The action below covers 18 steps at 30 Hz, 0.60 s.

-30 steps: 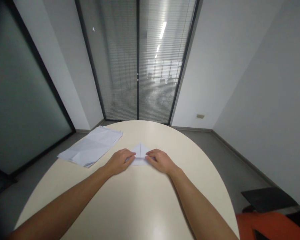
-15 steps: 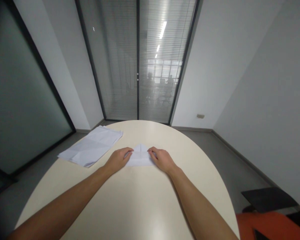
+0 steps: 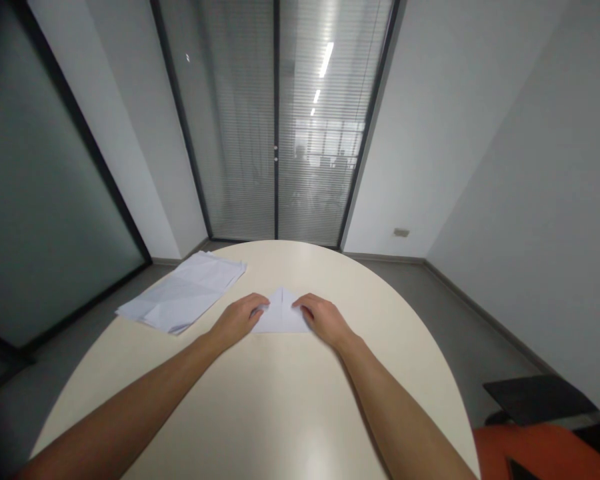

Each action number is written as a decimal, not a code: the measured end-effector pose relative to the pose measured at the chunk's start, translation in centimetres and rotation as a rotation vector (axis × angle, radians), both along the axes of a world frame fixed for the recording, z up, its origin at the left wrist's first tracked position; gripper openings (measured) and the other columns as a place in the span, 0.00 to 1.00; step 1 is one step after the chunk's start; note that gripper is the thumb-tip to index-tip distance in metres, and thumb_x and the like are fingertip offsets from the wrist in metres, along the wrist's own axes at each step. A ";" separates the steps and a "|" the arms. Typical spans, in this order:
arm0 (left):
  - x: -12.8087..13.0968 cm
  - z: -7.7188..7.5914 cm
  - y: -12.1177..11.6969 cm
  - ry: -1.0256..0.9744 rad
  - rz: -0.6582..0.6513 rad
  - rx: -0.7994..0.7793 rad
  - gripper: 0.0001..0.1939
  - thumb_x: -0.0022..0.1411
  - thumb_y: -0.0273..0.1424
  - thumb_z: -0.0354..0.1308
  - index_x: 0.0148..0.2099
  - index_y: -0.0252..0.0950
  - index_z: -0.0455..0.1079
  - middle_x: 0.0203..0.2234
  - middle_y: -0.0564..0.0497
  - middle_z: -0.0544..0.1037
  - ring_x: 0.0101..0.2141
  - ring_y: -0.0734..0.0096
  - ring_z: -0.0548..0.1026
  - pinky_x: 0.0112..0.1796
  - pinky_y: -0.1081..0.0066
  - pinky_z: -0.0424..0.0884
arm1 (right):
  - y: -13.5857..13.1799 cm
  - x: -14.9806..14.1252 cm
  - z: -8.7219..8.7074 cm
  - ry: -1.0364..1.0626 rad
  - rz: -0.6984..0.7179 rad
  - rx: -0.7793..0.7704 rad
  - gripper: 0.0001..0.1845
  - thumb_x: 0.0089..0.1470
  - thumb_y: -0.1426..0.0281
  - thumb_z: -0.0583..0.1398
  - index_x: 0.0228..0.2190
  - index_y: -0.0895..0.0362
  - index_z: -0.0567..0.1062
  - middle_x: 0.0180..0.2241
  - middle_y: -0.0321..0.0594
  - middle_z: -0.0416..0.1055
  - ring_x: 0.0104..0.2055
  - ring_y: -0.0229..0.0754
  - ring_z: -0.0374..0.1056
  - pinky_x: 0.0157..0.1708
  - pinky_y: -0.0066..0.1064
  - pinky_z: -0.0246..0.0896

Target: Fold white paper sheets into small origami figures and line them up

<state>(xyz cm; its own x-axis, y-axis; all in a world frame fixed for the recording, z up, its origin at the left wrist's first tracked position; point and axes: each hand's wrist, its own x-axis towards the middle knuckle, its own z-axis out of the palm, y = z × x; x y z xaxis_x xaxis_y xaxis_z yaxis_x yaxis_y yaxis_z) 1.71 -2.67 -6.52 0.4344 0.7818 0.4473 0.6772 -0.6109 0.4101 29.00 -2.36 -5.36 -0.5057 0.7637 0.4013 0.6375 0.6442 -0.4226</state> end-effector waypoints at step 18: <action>0.1 0.6 0.1 0.201 -0.079 0.071 0.12 0.65 0.22 0.59 0.43 0.43 0.80 0.45 0.52 0.82 0.47 0.63 0.77 0.52 0.58 0.68 | -1.8 -2.7 1.5 -0.166 0.141 0.125 0.19 0.66 0.69 0.54 0.56 0.54 0.73 0.55 0.46 0.73 0.59 0.50 0.66 0.59 0.48 0.60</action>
